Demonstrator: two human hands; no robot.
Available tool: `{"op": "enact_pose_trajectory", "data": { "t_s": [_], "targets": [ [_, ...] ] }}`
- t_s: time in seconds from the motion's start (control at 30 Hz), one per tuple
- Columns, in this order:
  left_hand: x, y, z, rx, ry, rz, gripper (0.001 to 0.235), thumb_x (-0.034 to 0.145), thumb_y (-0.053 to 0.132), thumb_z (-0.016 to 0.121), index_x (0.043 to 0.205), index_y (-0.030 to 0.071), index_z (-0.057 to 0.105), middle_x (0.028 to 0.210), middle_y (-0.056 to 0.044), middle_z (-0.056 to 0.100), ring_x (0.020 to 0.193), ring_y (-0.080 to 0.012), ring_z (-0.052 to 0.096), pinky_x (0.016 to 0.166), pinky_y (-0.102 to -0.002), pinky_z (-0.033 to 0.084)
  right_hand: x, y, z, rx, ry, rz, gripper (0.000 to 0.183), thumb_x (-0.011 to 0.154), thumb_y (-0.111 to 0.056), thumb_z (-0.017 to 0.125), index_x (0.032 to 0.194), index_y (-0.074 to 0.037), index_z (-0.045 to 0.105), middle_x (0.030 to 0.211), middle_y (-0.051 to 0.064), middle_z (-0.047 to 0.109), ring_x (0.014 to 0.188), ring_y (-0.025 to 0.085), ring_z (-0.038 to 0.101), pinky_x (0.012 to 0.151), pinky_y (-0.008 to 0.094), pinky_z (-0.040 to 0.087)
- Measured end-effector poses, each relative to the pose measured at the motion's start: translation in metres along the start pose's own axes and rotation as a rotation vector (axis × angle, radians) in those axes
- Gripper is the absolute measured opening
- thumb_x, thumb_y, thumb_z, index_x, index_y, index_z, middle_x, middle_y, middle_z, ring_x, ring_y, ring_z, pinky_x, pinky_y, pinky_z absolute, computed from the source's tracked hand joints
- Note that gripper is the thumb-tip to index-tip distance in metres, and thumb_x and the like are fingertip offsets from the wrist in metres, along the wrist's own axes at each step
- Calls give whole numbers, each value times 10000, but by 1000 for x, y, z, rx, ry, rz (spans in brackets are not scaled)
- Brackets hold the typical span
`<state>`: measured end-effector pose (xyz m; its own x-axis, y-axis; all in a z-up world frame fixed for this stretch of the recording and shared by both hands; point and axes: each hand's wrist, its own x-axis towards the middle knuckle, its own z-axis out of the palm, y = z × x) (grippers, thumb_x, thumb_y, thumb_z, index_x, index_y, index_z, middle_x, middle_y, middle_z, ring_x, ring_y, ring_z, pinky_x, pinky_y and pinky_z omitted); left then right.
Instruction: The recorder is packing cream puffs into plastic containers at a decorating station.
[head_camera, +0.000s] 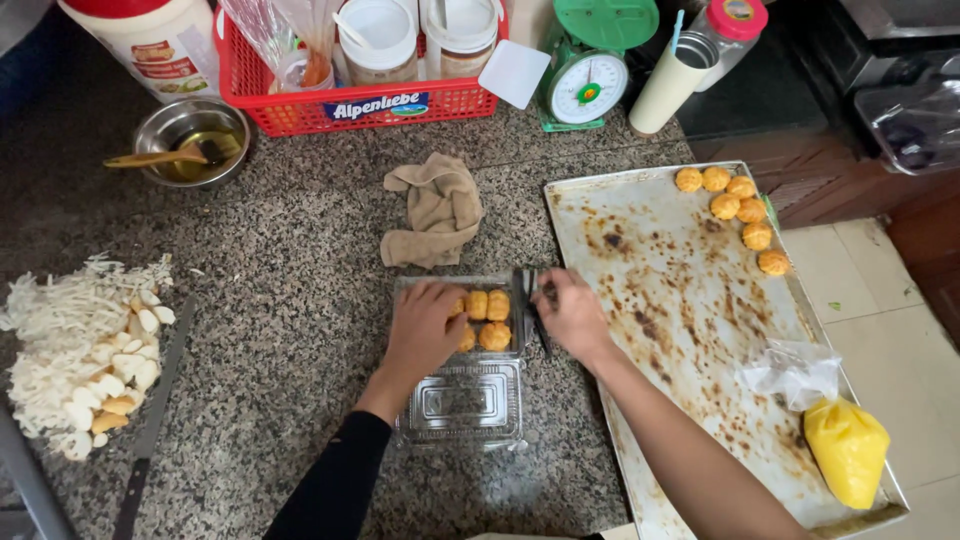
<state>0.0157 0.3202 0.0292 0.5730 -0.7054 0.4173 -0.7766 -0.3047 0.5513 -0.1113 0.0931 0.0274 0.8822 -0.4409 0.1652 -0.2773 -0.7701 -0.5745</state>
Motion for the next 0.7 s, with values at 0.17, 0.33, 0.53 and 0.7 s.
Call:
{"op": "enact_pose_trajectory", "data": {
  "t_s": [0.17,0.33,0.53,0.7],
  "targets": [
    [-5,9,-7,95,-128,-77,261,868,200,680,1098,77,694,1132,-70,676,1109,-292,564,969,-482,402,-12,7,5,-133,-165,205,318,874,-169,702,1162,-54,631,1065,240,704,981,429,691,890,504,551],
    [-19,18,-8,104,-149,-89,236,874,186,669,1079,75,703,1080,-79,663,1081,-296,570,945,-489,415,-26,13,21,-245,-281,295,367,872,-234,719,1168,-44,612,1095,276,683,1018,456,673,907,517,542],
    [-40,13,-1,8,-153,74,157,865,154,688,999,72,694,1040,-91,639,1068,-312,585,952,-474,460,-27,39,42,-340,-314,281,349,876,-158,658,1172,11,581,1107,295,688,1004,468,691,885,525,561],
    [-39,23,-11,-16,-146,83,193,862,152,679,1031,60,689,1042,-96,627,1076,-319,581,935,-476,457,-26,15,7,-14,-252,501,328,907,-115,599,1222,-25,608,875,270,793,841,371,792,880,444,599]
  ]
}}
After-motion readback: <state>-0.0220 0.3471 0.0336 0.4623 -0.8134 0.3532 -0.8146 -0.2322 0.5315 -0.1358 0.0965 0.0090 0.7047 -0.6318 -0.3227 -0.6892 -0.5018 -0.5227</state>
